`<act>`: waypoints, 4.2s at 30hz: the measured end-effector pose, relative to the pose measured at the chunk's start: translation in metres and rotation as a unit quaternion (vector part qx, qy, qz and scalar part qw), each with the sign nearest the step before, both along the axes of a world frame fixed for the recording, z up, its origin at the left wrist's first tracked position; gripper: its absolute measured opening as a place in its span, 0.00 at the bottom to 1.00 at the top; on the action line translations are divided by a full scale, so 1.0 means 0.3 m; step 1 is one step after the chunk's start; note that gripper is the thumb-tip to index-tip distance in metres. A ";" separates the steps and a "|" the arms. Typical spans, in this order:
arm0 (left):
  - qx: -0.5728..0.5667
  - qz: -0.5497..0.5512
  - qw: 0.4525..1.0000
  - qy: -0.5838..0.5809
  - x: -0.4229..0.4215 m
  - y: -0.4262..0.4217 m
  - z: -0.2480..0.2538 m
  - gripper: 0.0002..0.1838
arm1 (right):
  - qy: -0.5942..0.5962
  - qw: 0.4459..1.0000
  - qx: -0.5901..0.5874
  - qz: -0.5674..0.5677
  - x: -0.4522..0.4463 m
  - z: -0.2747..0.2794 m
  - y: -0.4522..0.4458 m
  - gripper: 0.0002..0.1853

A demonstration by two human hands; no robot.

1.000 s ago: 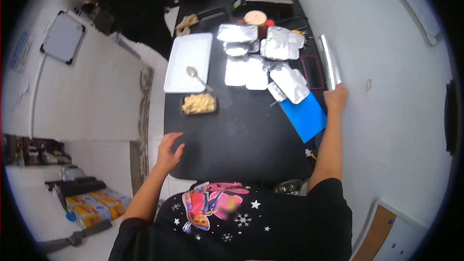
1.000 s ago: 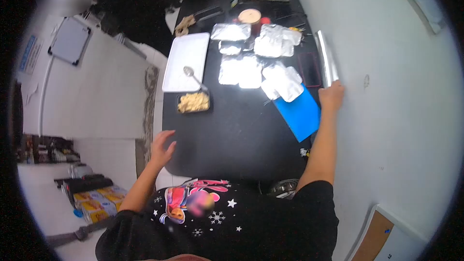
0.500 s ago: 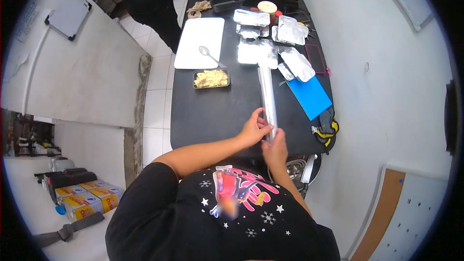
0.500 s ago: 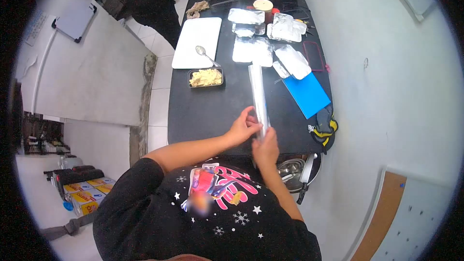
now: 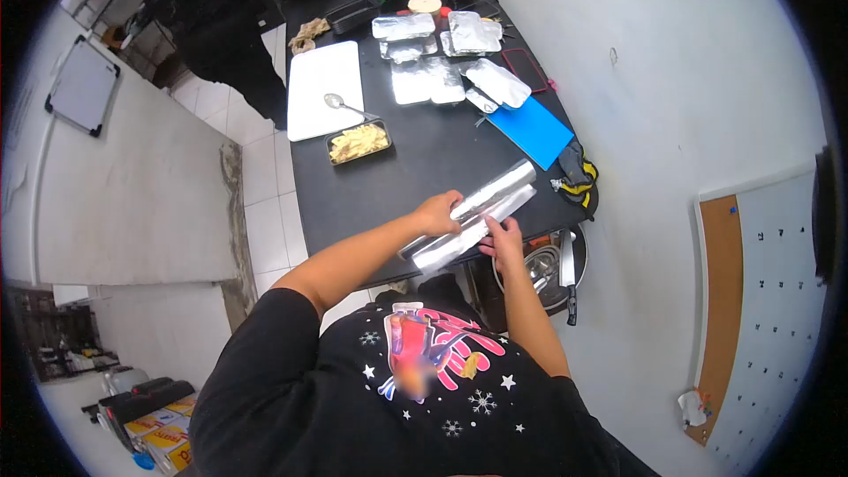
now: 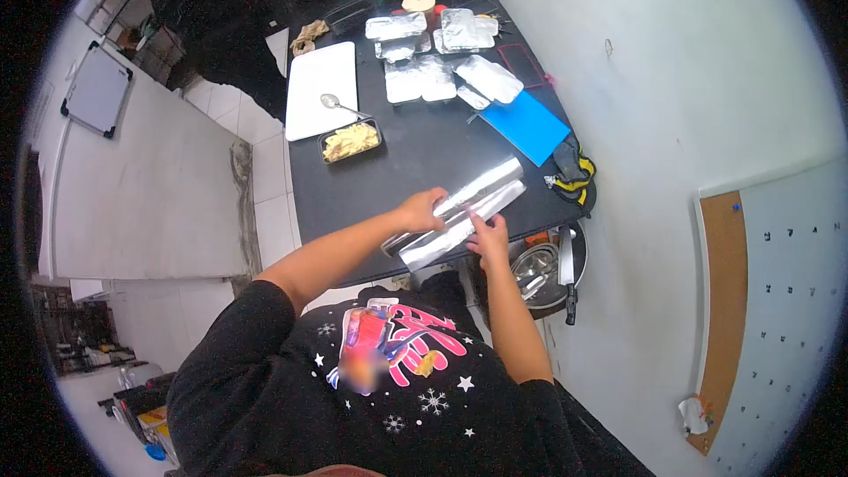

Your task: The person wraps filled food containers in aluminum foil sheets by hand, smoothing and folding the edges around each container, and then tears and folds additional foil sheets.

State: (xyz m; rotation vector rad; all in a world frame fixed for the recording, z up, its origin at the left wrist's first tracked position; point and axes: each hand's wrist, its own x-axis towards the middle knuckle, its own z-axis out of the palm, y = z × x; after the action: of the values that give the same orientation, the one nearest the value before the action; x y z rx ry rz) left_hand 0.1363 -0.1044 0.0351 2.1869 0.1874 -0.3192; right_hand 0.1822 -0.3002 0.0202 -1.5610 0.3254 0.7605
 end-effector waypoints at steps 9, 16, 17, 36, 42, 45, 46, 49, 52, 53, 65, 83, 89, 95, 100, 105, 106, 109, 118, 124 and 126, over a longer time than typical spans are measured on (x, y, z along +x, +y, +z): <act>0.108 -0.095 0.990 0.006 0.172 0.110 -0.058 0.48 | 0.071 0.993 0.051 -0.075 -0.015 -0.081 0.035 0.05; 0.319 -0.041 0.944 -0.075 0.180 0.068 0.021 0.48 | 0.095 0.992 0.045 -0.065 -0.083 -0.079 -0.004 0.06; 0.342 -0.008 0.934 -0.105 0.191 0.073 0.008 0.47 | 0.097 0.993 0.045 -0.057 -0.099 -0.077 -0.012 0.08; 0.255 -0.145 0.908 -0.298 0.093 0.135 -0.050 0.20 | 0.154 0.980 0.073 -0.103 -0.287 -0.059 -0.238 0.10; 0.220 -0.213 0.904 -0.298 0.011 0.159 -0.073 0.21 | 0.158 0.980 0.094 -0.080 -0.304 -0.017 -0.236 0.09; 0.236 -0.149 0.923 -0.267 0.039 0.144 -0.086 0.23 | 0.151 0.984 0.071 -0.070 -0.305 0.005 -0.229 0.09; 0.242 -0.123 0.927 -0.258 0.046 0.141 -0.099 0.24 | 0.146 0.985 0.063 -0.070 -0.305 -0.007 -0.239 0.09; 0.249 -0.097 0.937 -0.226 0.041 0.138 -0.136 0.26 | 0.142 0.986 0.068 -0.062 -0.299 -0.004 -0.269 0.09; 0.217 -0.170 0.935 -0.223 0.046 0.185 -0.153 0.31 | 0.154 0.981 0.103 -0.064 -0.278 0.059 -0.268 0.10; 0.211 -0.196 0.933 -0.217 0.027 0.202 -0.153 0.33 | 0.161 0.978 0.116 -0.068 -0.272 0.092 -0.269 0.09; 0.102 -0.088 0.948 -0.289 -0.230 0.217 -0.092 0.35 | 0.128 0.954 0.270 -0.026 -0.133 0.325 -0.214 0.11; 0.055 -0.068 0.971 -0.223 -0.282 0.245 -0.201 0.20 | -0.558 0.661 -0.221 0.451 0.411 0.103 -0.264 0.43; 0.034 -0.043 0.982 -0.181 -0.283 0.241 -0.183 0.20 | -0.570 0.559 -0.195 0.570 0.476 0.062 -0.217 0.37; -0.024 0.025 0.989 -0.147 -0.256 0.251 -0.147 0.19 | -0.582 0.622 -0.135 0.506 0.460 0.018 -0.233 0.29; -0.091 0.098 0.988 -0.073 -0.224 0.283 -0.156 0.18 | -0.584 0.712 -0.041 0.387 0.501 -0.088 -0.222 0.16; -0.090 0.190 0.978 0.008 -0.169 0.320 -0.191 0.11 | -0.405 0.854 -0.132 0.300 0.482 -0.114 -0.185 0.11; -0.055 0.229 0.971 0.032 -0.153 0.324 -0.203 0.12 | -0.384 0.868 -0.131 0.285 0.480 -0.115 -0.171 0.11; -0.106 0.257 0.958 -0.065 -0.143 0.297 -0.160 0.18 | -0.332 0.903 -0.128 0.239 0.467 -0.121 -0.130 0.12; -0.068 0.330 0.941 0.043 -0.151 0.270 -0.144 0.17 | -0.330 0.913 -0.165 0.174 0.471 -0.199 -0.098 0.11; -0.119 0.367 0.921 0.049 -0.145 0.256 -0.163 0.17 | -0.294 0.921 -0.215 0.141 0.451 -0.161 -0.090 0.12; -0.229 0.369 0.900 -0.035 -0.163 0.248 -0.195 0.18 | -0.273 0.929 -0.214 0.128 0.446 -0.152 -0.088 0.11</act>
State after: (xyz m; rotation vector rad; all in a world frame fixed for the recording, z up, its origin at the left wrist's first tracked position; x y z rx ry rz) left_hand 0.0873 -0.0300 -0.0235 1.5175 0.7905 0.1399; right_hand 0.3160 -0.3265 -0.0253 -2.1849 -0.1427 0.4301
